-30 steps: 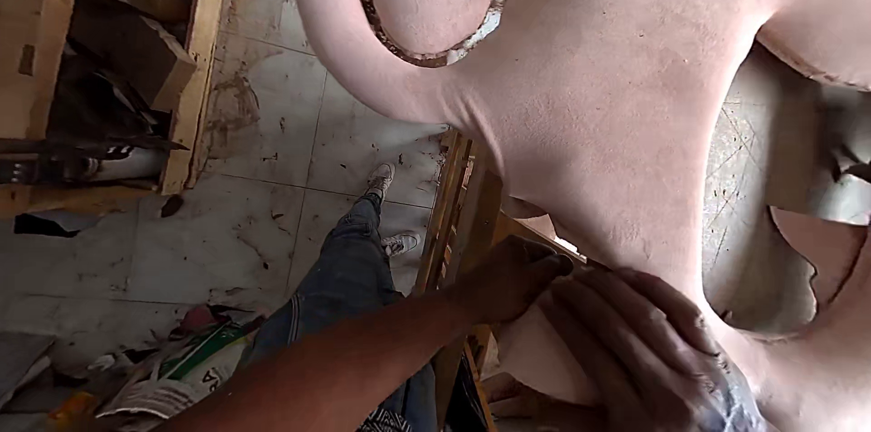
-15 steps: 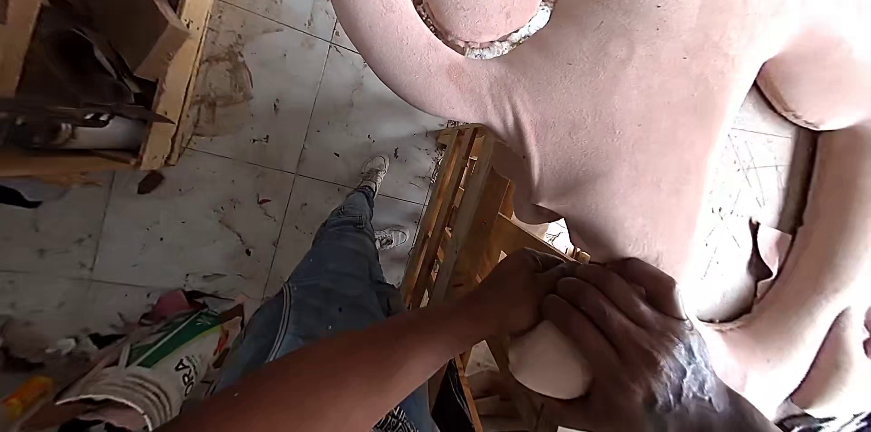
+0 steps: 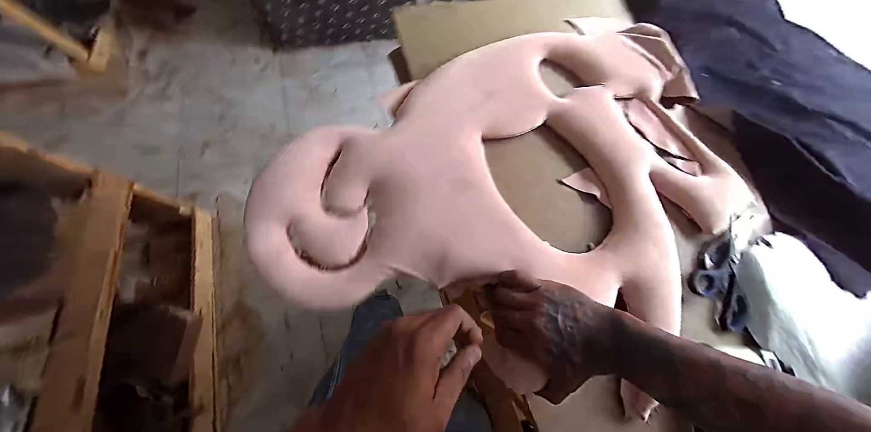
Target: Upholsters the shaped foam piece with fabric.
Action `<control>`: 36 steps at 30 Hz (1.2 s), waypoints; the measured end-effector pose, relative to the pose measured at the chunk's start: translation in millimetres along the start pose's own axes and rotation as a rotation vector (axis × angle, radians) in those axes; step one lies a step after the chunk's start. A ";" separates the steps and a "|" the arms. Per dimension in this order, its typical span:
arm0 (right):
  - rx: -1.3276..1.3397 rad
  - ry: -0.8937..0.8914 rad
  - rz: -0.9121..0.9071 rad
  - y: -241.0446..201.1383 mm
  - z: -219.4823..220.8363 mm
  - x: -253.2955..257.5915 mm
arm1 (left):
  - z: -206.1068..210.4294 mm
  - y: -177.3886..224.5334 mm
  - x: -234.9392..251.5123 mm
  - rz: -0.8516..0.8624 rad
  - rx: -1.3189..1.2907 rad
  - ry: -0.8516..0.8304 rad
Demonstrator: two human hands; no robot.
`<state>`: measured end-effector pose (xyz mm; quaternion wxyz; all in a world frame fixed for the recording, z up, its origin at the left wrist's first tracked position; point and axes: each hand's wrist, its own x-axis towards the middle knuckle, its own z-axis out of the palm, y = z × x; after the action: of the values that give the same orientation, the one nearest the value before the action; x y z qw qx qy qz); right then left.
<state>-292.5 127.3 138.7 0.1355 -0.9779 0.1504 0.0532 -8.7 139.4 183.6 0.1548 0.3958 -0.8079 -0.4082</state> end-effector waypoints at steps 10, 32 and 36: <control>0.058 0.460 1.027 -131.2 7.4 12.4 | -4.0 -30.7 236.7 0.723 0.635 -0.591; -0.055 3.498 0.540 -69.0 118.7 304.7 | 87.5 40.9 187.4 1.737 0.174 -1.049; -0.326 3.962 -0.250 -29.2 83.4 280.0 | 140.2 38.3 185.8 1.853 0.138 -1.216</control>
<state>-23.0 99.2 25.6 0.2619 -0.3324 -0.0017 0.9061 -227.4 85.9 113.2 -0.0445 -0.6198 -0.7534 -0.2148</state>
